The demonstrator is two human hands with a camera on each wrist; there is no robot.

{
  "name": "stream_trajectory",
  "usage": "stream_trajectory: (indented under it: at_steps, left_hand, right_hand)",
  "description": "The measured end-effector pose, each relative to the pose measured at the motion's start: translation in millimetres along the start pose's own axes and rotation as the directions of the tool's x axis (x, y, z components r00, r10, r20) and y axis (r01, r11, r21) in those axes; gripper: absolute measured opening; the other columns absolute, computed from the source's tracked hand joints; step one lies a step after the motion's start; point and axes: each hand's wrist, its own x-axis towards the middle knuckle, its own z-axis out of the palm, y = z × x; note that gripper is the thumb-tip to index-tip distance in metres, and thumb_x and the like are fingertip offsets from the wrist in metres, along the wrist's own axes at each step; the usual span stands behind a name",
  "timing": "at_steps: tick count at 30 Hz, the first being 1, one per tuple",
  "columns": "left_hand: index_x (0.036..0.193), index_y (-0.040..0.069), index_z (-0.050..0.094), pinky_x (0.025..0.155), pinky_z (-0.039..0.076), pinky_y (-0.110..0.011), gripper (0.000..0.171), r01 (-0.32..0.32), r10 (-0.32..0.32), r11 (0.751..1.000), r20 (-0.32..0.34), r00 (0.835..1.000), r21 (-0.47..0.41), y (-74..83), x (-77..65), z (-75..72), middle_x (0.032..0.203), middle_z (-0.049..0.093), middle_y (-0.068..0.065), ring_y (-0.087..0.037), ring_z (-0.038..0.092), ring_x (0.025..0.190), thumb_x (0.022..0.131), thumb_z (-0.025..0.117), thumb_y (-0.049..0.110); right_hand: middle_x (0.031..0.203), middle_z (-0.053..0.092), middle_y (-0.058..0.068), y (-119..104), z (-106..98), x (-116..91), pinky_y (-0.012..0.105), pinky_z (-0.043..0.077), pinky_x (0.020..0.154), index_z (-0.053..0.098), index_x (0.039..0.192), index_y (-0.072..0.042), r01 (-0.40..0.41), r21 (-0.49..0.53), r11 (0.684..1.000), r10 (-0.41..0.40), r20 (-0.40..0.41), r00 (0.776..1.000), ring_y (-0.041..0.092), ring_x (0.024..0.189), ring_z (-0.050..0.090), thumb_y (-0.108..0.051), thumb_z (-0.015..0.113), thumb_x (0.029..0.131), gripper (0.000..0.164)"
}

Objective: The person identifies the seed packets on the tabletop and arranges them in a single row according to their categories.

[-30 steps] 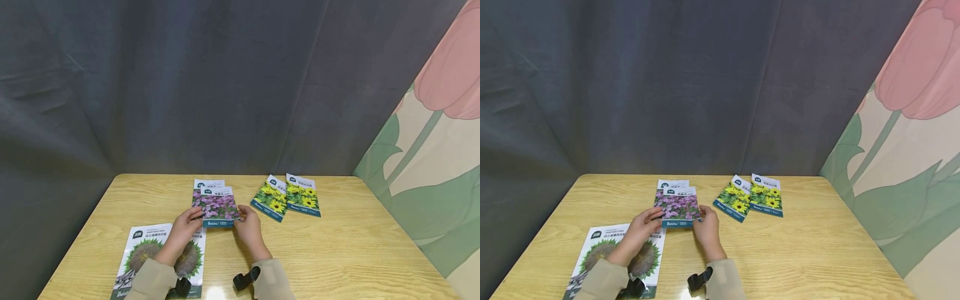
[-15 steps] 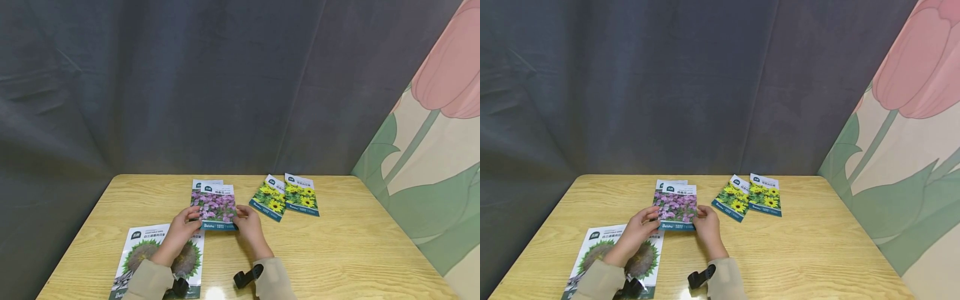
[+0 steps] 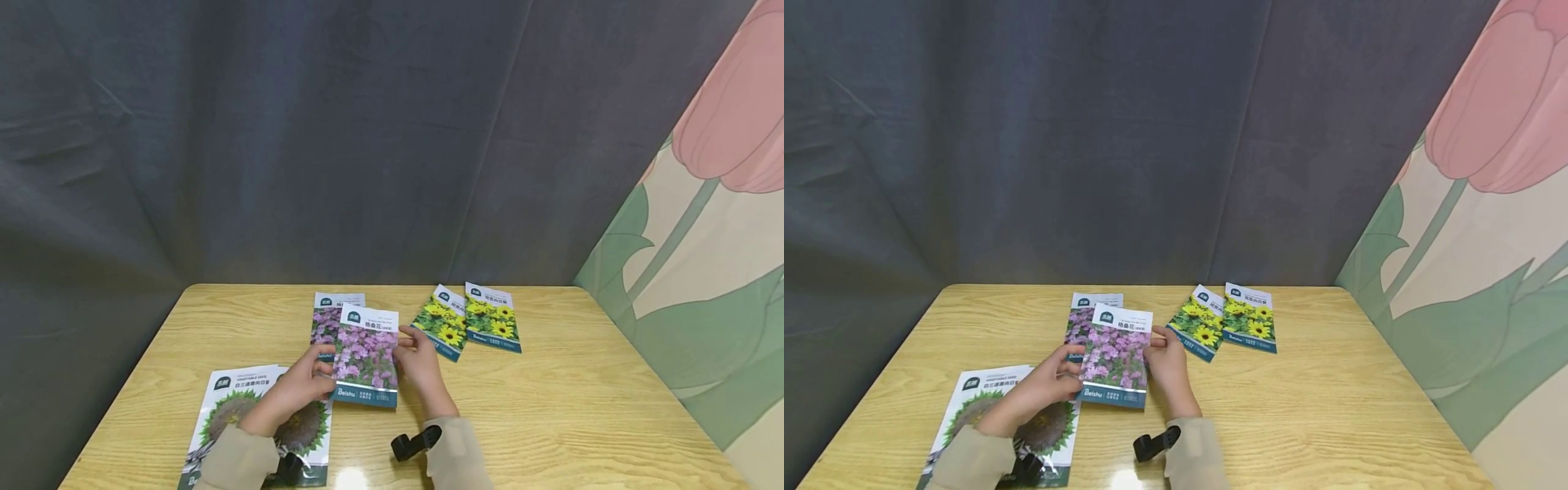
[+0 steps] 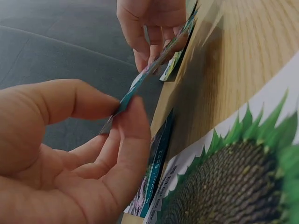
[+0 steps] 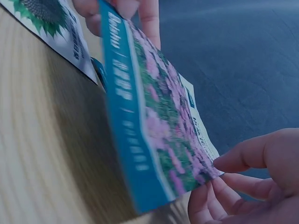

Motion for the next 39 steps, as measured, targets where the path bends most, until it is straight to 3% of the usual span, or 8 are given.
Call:
stream_trajectory:
  at_steps: [8,16,23,31,39]
  left_hand:
    - [0.138,-0.008,0.041,0.071,0.058,-0.040,0.043,-0.009,0.006,0.999,0.091,0.996,0.031,0.3,-2.8,-3.0,0.097,0.062,-0.013,-0.020,0.059,0.076,0.099,0.056,0.003]
    - [0.110,-0.005,0.055,0.064,0.061,-0.033,0.014,0.051,-0.057,0.998,0.183,0.981,0.036,-0.3,-3.4,-6.7,0.078,0.061,-0.007,-0.013,0.062,0.063,0.103,0.054,0.007]
    - [0.094,-0.002,0.060,0.059,0.060,-0.028,0.017,0.061,-0.073,0.997,0.240,0.968,0.055,0.2,-4.4,-6.7,0.077,0.064,-0.009,-0.012,0.065,0.061,0.104,0.051,0.010]
    - [0.095,-0.003,0.060,0.059,0.060,-0.027,0.015,0.057,-0.070,0.996,0.216,0.974,0.067,-1.5,-4.5,-7.6,0.077,0.067,-0.009,-0.012,0.068,0.062,0.102,0.053,0.008]
    - [0.094,-0.003,0.060,0.056,0.058,-0.026,0.014,0.043,-0.056,0.994,0.125,0.991,0.105,-2.0,-3.5,-9.6,0.070,0.063,-0.007,-0.009,0.062,0.057,0.102,0.054,0.007]
  right_hand:
    - [0.105,0.058,0.020,-2,-7,1,0.026,0.048,0.058,0.048,0.143,0.008,0.008,0.006,1.000,-0.008,-0.008,1.000,0.014,0.068,0.052,0.013,0.054,0.089,0.054]
    - [0.104,0.060,0.022,0,-11,2,0.024,0.049,0.057,0.056,0.135,0.008,0.043,-0.057,0.997,-0.044,-0.016,0.999,0.013,0.063,0.052,0.015,0.054,0.085,0.050]
    - [0.094,0.059,0.017,4,-11,2,0.026,0.051,0.055,0.064,0.122,0.010,0.076,-0.115,0.990,-0.074,0.017,0.997,0.014,0.062,0.054,0.014,0.055,0.085,0.038]
    - [0.089,0.060,0.015,5,-10,0,0.027,0.052,0.052,0.064,0.118,0.011,0.066,-0.140,0.988,-0.050,0.115,0.992,0.015,0.062,0.057,0.013,0.055,0.086,0.033]
    - [0.080,0.063,0.012,4,-7,-3,0.030,0.056,0.053,0.064,0.109,0.009,0.029,-0.173,0.985,0.008,0.214,0.977,0.016,0.060,0.059,0.010,0.059,0.089,0.021]
